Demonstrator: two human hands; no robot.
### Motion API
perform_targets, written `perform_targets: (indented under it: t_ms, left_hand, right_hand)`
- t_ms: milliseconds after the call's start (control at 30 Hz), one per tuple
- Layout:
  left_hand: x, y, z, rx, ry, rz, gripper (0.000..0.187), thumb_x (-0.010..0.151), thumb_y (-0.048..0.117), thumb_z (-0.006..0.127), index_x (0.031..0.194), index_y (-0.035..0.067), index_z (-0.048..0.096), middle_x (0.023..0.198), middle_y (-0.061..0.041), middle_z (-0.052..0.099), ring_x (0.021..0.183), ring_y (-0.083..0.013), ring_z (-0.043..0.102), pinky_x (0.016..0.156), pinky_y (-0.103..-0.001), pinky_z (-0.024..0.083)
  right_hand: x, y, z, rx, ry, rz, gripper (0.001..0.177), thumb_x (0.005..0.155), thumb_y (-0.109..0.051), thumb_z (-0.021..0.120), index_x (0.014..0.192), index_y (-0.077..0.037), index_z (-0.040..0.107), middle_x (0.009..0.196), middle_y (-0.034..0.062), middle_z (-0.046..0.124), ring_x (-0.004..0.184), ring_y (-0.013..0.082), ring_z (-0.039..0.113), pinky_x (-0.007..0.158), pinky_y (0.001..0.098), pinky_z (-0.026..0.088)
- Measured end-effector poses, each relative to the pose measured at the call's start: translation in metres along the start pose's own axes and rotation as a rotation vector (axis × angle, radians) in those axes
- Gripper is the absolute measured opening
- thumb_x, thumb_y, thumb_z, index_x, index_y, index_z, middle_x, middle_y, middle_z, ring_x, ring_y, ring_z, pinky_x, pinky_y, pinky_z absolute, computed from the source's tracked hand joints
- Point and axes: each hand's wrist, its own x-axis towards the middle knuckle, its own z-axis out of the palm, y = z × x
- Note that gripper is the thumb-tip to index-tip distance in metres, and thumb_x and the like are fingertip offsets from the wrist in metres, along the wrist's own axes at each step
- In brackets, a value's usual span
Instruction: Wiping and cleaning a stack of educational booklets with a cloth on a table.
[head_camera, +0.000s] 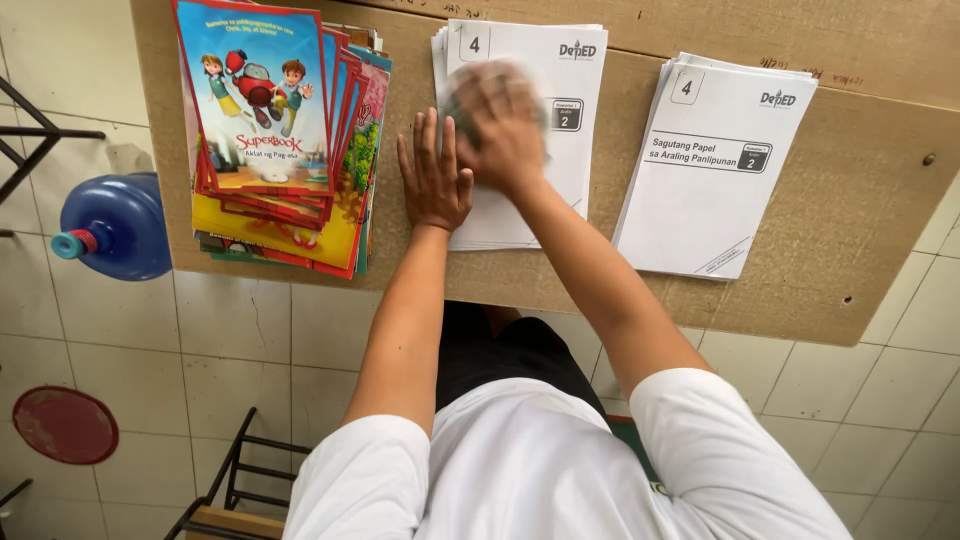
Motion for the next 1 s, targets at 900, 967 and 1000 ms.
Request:
perform_targets:
  t_ms: [900,967,1000]
  left_hand:
    - [0.006,-0.003,0.013,0.014,0.141,-0.012,0.079,0.107,0.057,0.003,0.156,0.010,0.043,0.158,-0.016,0.044,0.150,-0.0326,0.040,0.121,-0.055,0.026]
    - [0.007,-0.004,0.013,0.007,0.139,-0.015,0.080,0.106,0.057,0.002,0.155,0.009,0.043,0.157,-0.016,0.044,0.150,-0.0328,0.040,0.122,-0.055,0.026]
    - [0.007,-0.004,0.013,0.010,0.140,-0.018,0.080,0.106,0.057,0.002,0.155,0.009,0.043,0.157,-0.016,0.044,0.150,-0.0328,0.040,0.122,-0.055,0.026]
  right_hand:
    - [-0.067,0.072,-0.002,-0.134,0.392,-0.121,0.068,0.090,-0.046,0.066,0.153,-0.026,0.057,0.161,0.0092,0.045,0.148,0.0377,0.036,0.120,0.0502,0.024]
    - [-0.061,0.057,0.007,-0.079,0.341,-0.038,0.072,0.091,-0.047,0.066,0.159,-0.029,0.050,0.167,0.0086,0.034,0.154,0.0402,0.021,0.122,0.0538,0.013]
    - [-0.064,0.045,0.009,-0.077,0.339,-0.042,0.072,0.091,-0.047,0.066,0.159,-0.029,0.050,0.167,0.0086,0.034,0.154,0.0402,0.021,0.122,0.0538,0.013]
